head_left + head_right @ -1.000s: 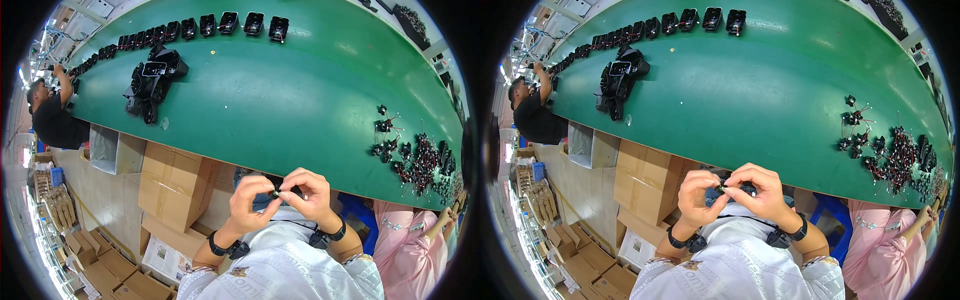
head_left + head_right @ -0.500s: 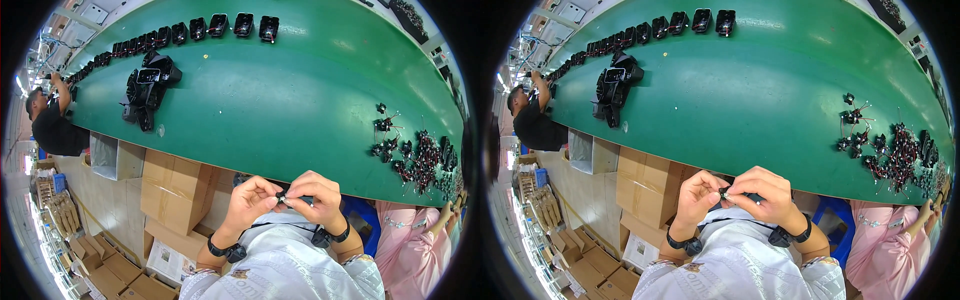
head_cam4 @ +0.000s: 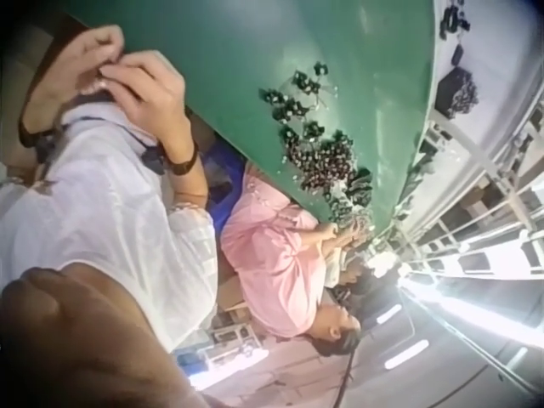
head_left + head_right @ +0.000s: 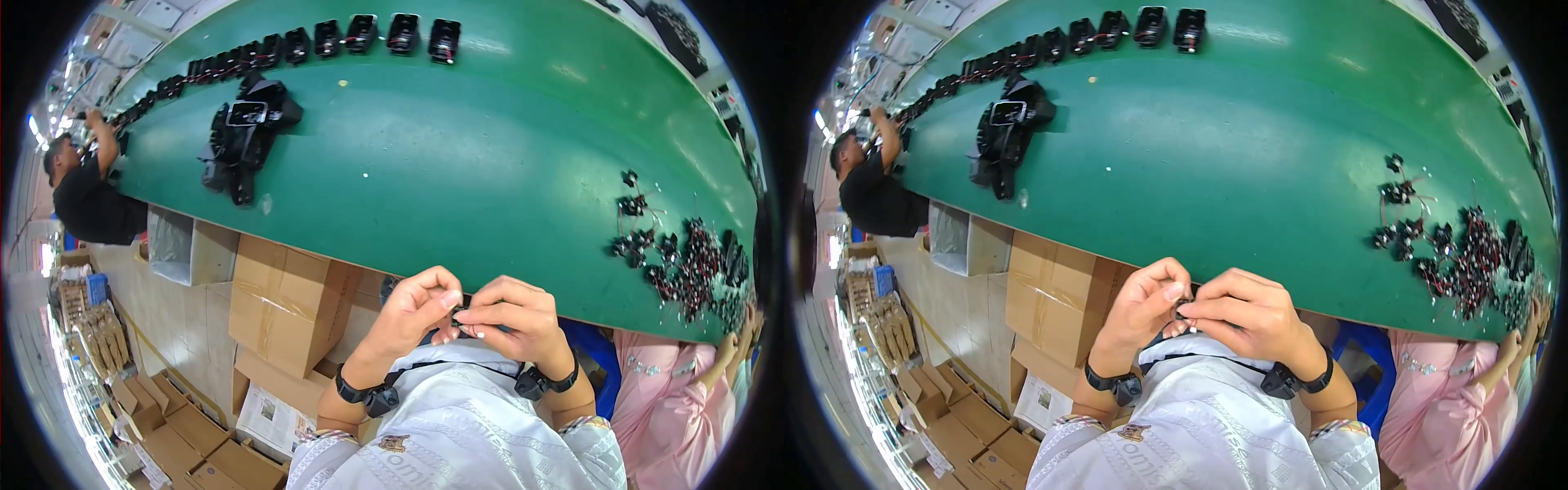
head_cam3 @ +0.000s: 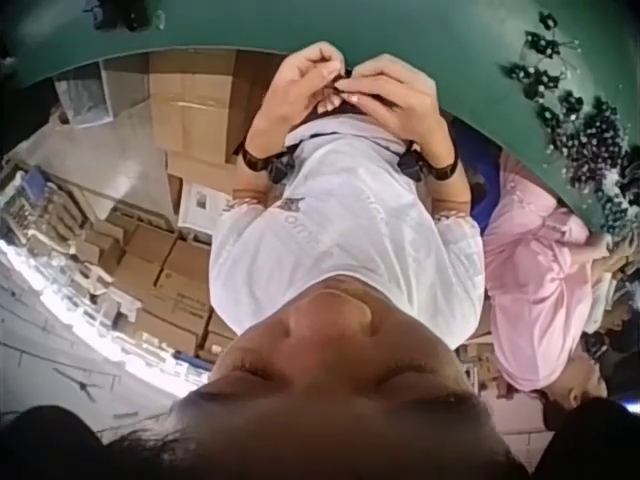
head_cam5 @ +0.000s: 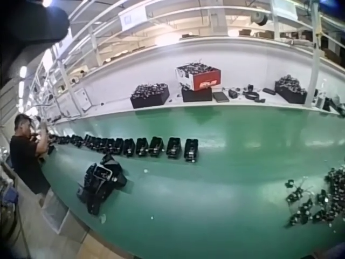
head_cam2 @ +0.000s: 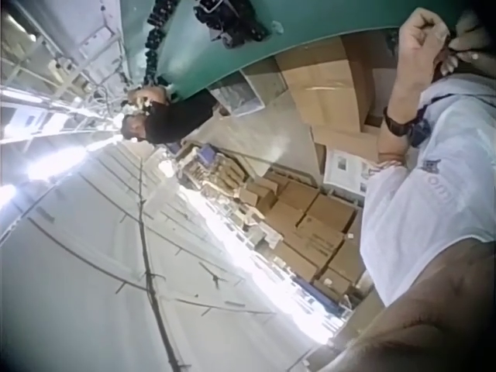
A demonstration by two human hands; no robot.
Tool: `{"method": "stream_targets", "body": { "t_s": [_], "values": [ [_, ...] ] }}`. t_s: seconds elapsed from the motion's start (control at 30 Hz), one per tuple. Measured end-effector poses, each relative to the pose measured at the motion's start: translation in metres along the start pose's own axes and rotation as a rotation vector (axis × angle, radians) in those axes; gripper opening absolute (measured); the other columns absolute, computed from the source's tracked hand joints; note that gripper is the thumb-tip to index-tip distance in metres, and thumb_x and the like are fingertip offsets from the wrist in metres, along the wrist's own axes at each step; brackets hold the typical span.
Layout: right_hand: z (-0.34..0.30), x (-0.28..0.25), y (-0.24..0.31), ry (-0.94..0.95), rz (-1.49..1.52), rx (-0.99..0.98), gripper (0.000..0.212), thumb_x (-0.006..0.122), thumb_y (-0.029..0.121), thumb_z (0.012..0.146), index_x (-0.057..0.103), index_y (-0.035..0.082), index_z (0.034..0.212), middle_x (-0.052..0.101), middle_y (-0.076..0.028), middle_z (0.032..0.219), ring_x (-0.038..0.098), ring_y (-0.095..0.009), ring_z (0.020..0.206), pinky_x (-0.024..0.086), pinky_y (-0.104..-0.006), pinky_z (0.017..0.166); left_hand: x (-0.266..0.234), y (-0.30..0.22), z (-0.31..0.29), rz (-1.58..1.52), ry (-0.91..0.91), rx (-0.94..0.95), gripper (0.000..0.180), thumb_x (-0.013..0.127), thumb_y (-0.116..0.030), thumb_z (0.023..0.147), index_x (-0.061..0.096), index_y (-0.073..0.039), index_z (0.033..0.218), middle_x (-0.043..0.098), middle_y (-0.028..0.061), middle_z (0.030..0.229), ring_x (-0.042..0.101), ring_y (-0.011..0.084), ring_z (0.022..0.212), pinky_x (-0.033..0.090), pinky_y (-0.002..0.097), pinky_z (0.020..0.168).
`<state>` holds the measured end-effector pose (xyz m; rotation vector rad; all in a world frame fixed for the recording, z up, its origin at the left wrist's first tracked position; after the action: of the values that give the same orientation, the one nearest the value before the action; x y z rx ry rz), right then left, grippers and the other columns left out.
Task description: The person picks up a black plastic housing and a circuit board with wires, inserts the board into the housing, and presses the components together. They then place the assembled unit onto the green workbench and repeat the process.
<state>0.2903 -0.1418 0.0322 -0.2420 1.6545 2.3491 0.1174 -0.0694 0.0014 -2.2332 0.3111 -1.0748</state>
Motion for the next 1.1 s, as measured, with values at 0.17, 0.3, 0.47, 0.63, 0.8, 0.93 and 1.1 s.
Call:
{"method": "stream_targets", "body": {
  "t_s": [0.17, 0.3, 0.47, 0.63, 0.8, 0.93, 1.1],
  "values": [
    [0.005, -0.007, 0.005, -0.094, -0.105, 0.046, 0.020, 0.085, -0.001, 0.074, 0.079, 0.003, 0.093, 0.073, -0.010, 0.098, 0.069, -0.019, 0.074, 0.058, -0.0311, 0.065, -0.008, -0.024, 0.004, 0.337, -0.030, 0.146, 0.015, 0.064, -0.019, 0.103, 0.062, -0.004, 0.106, 0.071, 0.0060, 0.087, 0.065, 0.0100, 0.067, 0.050, 0.0235, 0.057],
    [0.003, -0.029, -0.001, -0.221, -0.192, 0.165, 0.015, 0.078, -0.010, 0.075, 0.070, -0.003, 0.085, 0.074, -0.017, 0.103, 0.074, -0.025, 0.089, 0.059, -0.0332, 0.078, -0.072, -0.161, -0.002, 1.580, -0.852, 1.202, 0.042, 0.082, -0.018, 0.080, 0.065, -0.001, 0.115, 0.067, 0.0181, 0.116, 0.062, 0.0383, 0.110, 0.048, 0.0471, 0.100],
    [-0.002, -0.023, -0.013, -0.206, -0.167, 0.179, 0.012, 0.076, -0.009, 0.076, 0.067, -0.004, 0.082, 0.075, -0.018, 0.098, 0.074, -0.025, 0.085, 0.058, -0.0331, 0.077, -0.221, -0.306, 0.000, 1.843, -1.070, 0.558, 0.093, 0.076, -0.065, 0.083, 0.047, -0.013, 0.155, 0.040, 0.0256, 0.158, 0.033, 0.0426, 0.149, 0.027, 0.0505, 0.124],
    [-0.006, -0.022, -0.028, -0.227, -0.075, 0.189, 0.011, 0.076, -0.009, 0.075, 0.067, -0.004, 0.080, 0.075, -0.016, 0.092, 0.074, -0.025, 0.084, 0.057, -0.0331, 0.076, -0.261, -0.305, 0.025, 1.701, -0.794, 0.251, 0.092, 0.076, -0.063, 0.083, 0.046, -0.017, 0.157, 0.036, 0.0238, 0.163, 0.032, 0.0400, 0.152, 0.029, 0.0478, 0.124],
    [0.002, -0.018, -0.030, -0.142, -0.121, 0.249, 0.009, 0.078, -0.006, 0.077, 0.071, -0.003, 0.082, 0.076, -0.015, 0.095, 0.071, -0.018, 0.078, 0.054, -0.0276, 0.065, -0.243, -0.298, 0.029, 1.578, -0.662, 0.296, 0.088, 0.078, -0.055, 0.084, 0.047, -0.015, 0.156, 0.038, 0.0203, 0.162, 0.038, 0.0352, 0.150, 0.032, 0.0436, 0.123],
    [0.006, -0.018, -0.034, -0.134, -0.155, 0.239, 0.008, 0.078, -0.004, 0.078, 0.074, -0.002, 0.084, 0.077, -0.013, 0.096, 0.070, -0.016, 0.076, 0.051, -0.0250, 0.059, -0.206, -0.279, 0.045, 1.578, -0.623, 0.336, 0.088, 0.079, -0.055, 0.083, 0.049, -0.012, 0.154, 0.044, 0.0199, 0.157, 0.042, 0.0351, 0.147, 0.034, 0.0433, 0.122],
    [0.007, -0.015, -0.031, -0.134, -0.176, 0.241, 0.007, 0.078, -0.003, 0.079, 0.074, -0.001, 0.085, 0.077, -0.012, 0.097, 0.070, -0.016, 0.076, 0.050, -0.0252, 0.057, -0.182, -0.252, 0.051, 1.575, -0.674, 0.360, 0.081, 0.079, -0.051, 0.085, 0.054, -0.010, 0.150, 0.046, 0.0214, 0.154, 0.045, 0.0369, 0.143, 0.037, 0.0441, 0.120]
  ]
}}
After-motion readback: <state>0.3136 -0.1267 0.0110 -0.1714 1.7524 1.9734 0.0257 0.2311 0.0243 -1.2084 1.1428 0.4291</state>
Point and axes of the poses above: each hand's wrist, its own z-axis towards the middle knuckle, its own x-axis out of the palm, y = z × x, the point moved 3 cm from there along z, towards the middle knuckle
